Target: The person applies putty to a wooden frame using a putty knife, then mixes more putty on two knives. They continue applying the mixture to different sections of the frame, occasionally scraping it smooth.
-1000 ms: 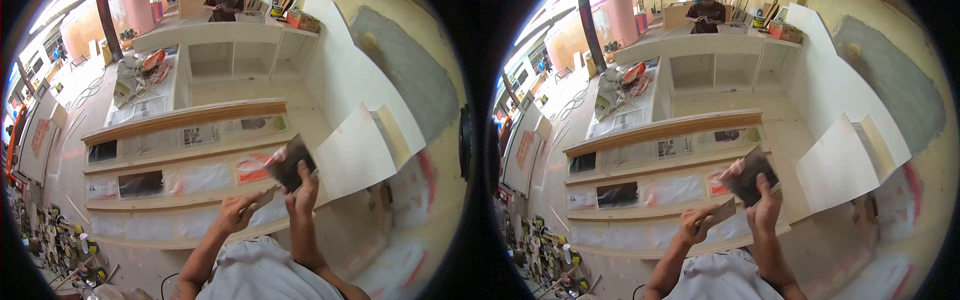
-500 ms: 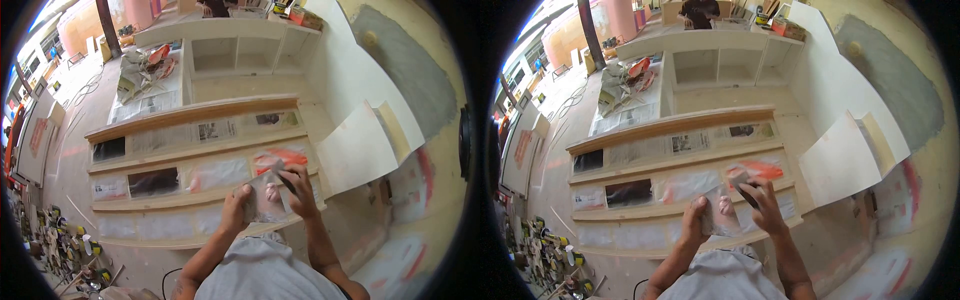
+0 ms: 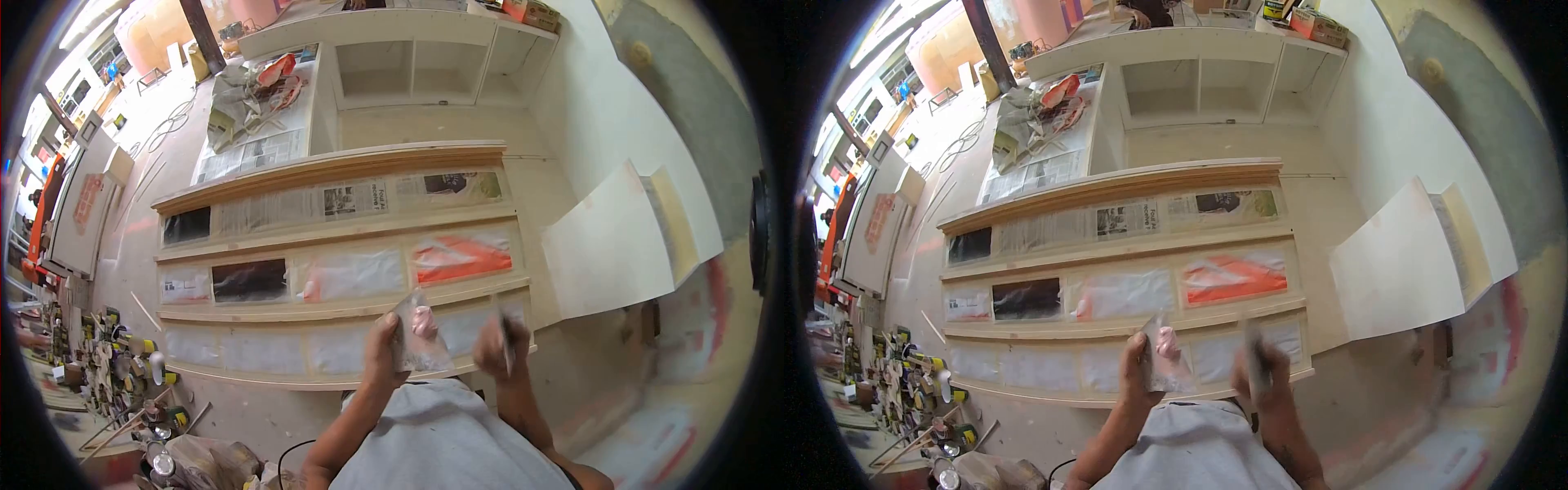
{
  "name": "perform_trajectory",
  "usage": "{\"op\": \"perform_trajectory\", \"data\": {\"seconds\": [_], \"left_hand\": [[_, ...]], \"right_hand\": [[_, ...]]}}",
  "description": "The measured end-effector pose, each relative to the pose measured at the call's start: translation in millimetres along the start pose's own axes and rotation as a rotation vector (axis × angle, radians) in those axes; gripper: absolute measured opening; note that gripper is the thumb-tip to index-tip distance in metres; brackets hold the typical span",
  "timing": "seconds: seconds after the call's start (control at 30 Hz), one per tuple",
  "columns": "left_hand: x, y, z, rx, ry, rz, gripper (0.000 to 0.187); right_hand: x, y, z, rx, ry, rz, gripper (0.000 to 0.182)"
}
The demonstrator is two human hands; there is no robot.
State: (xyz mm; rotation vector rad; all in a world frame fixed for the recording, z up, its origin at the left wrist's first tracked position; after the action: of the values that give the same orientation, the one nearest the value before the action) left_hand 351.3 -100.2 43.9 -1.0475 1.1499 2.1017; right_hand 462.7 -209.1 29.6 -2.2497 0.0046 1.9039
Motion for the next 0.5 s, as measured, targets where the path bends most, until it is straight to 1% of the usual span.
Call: {"op": "perform_trajectory", "data": {"seconds": [0.03,0.07,0.1,0.13,0.17,0.2,0.23,0.27,0.3,0.37,0.4,0.43,0.47,0.5], "left_hand": [[-4.8,-1.9,-8.8,-0.002,-0.006,0.005,0.04],[-9.2,-2.2,-12.2,-0.055,-0.149,0.037,0.037],[-10.7,0.1,-15.2,-0.105,-0.292,0.073,0.033],[2.6,-0.6,-26.3,-0.097,-0.491,-0.021,0.028],[0.2,2.3,-26.7,-0.093,-0.499,-0.018,0.028],[-23.9,7.0,-28.1,-0.141,-0.764,-0.156,0.027],[-41.7,16.1,-39.6,-0.167,-1.028,-0.298,0.026],[-25.9,5.8,-39.0,-0.253,-0.85,-0.221,0.028],[25.6,-11.9,-49.2,-0.072,-0.612,-0.056,0.037],[-9.8,-27.9,-20.9,-0.205,-0.23,-0.085,0.044],[-10.7,-34.3,-15.9,-0.203,-0.241,-0.086,0.044],[-16.7,-38.8,-9.0,-0.215,-0.19,-0.195,0.046],[-26.8,-42.6,-3.6,-0.228,-0.132,-0.309,0.05],[-32.2,-46.8,-2.3,-0.224,-0.133,-0.313,0.05]], "right_hand": [[15.7,11.8,5.3,0.038,0.05,0.079,0.048],[6.9,9.3,-3.9,0.022,0.527,0.612,0.041],[10.5,-13.6,-2.5,0.018,0.518,0.613,0.041],[24.7,-26.7,-1.5,0.033,0.447,0.684,0.039],[36.3,-33.2,-7.6,0.053,0.381,0.749,0.036],[39.9,-39.1,-18.0,0.066,0.372,0.747,0.036],[42.5,-30.6,-43.9,0.216,0.566,0.815,0.035],[38.7,-24.1,-71.5,0.362,0.774,0.867,0.036],[41.0,-16.9,-78.4,0.464,0.596,0.872,0.029],[8.5,-18.2,-91.9,0.509,0.516,0.8,0.022],[11.6,-14.3,-95.7,0.516,0.369,0.797,0.02],[10.1,-12.4,-98.1,0.522,0.361,0.795,0.02],[2.3,-16.7,-94.7,0.424,0.354,0.735,0.02],[-6.6,-21.0,-89.9,0.327,0.349,0.678,0.021]]}}
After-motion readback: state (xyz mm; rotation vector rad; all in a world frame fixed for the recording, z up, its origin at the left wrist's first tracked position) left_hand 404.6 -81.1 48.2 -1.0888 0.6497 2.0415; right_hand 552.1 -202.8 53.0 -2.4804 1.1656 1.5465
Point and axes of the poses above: each hand's wrist, its own y-axis away from the middle knuckle, its own x-axis out of the back of the hand, z = x × y, the point moved 10 cm from there along -y, towards the middle knuckle, and after that the axes turned 7 degrees about x, right-handed, at the moved point
